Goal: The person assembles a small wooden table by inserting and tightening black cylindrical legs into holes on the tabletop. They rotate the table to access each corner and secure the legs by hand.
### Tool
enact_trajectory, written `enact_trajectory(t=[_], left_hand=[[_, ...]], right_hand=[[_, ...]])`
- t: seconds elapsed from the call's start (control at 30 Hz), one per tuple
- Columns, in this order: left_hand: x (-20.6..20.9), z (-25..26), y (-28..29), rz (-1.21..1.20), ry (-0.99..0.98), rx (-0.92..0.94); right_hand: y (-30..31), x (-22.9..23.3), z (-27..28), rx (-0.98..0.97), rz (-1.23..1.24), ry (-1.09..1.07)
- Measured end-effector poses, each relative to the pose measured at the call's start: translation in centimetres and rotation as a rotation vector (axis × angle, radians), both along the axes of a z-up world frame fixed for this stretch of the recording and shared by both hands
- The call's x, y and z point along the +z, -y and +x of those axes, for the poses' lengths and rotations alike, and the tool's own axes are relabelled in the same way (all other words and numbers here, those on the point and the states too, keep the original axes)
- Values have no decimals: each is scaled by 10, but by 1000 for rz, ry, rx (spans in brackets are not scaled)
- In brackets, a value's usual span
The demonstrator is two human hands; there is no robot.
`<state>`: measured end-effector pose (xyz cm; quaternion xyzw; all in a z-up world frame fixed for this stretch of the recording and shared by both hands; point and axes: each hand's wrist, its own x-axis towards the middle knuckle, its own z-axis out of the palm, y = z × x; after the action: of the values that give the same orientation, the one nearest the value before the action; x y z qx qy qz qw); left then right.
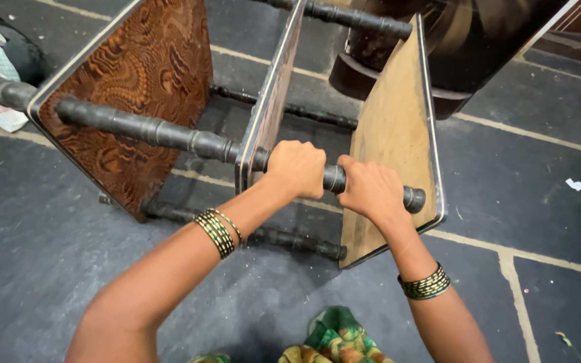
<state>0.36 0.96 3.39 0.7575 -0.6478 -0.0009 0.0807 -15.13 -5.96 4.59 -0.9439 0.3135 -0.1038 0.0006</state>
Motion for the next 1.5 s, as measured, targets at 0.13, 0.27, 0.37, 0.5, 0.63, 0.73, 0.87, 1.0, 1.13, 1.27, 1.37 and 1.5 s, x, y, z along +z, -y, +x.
enact_trajectory(t=[0.13, 0.27, 0.37, 0.5, 0.63, 0.73, 0.87, 1.0, 1.13, 1.27, 1.37, 1.5], left_hand=[[-12, 2, 2, -43, 23, -8], [-24, 4, 5, -110, 36, -35], [-32, 3, 4, -211, 58, -40], [-35, 4, 5, -286, 81, -40], [-35, 4, 4, -293, 74, -37], [-28, 2, 3, -271, 73, -31], [-22, -1, -1, -252, 94, -13], [-27, -2, 2, -245, 103, 1], [-27, -1, 1, -260, 102, -2], [-29, -1, 1, -287, 89, -7], [-32, 1, 2, -290, 94, -9], [-39, 2, 6, -324, 96, -17]], right_hand=[[0, -8, 0, 5, -39, 33], [0, -17, 0, -13, -111, 45], [0, -23, -1, -15, -153, 55], [2, -27, -1, -4, -214, 96], [-9, -34, -3, -23, -389, 231], [-20, -36, -9, 66, -493, 431], [-27, -34, -27, 16, -525, 468], [-6, -35, -30, -73, -392, 286], [17, -30, -26, -22, -201, 149], [20, -32, -25, -52, -225, 86], [16, -39, -26, -76, -301, 138], [17, -48, -28, -39, -428, 247]])
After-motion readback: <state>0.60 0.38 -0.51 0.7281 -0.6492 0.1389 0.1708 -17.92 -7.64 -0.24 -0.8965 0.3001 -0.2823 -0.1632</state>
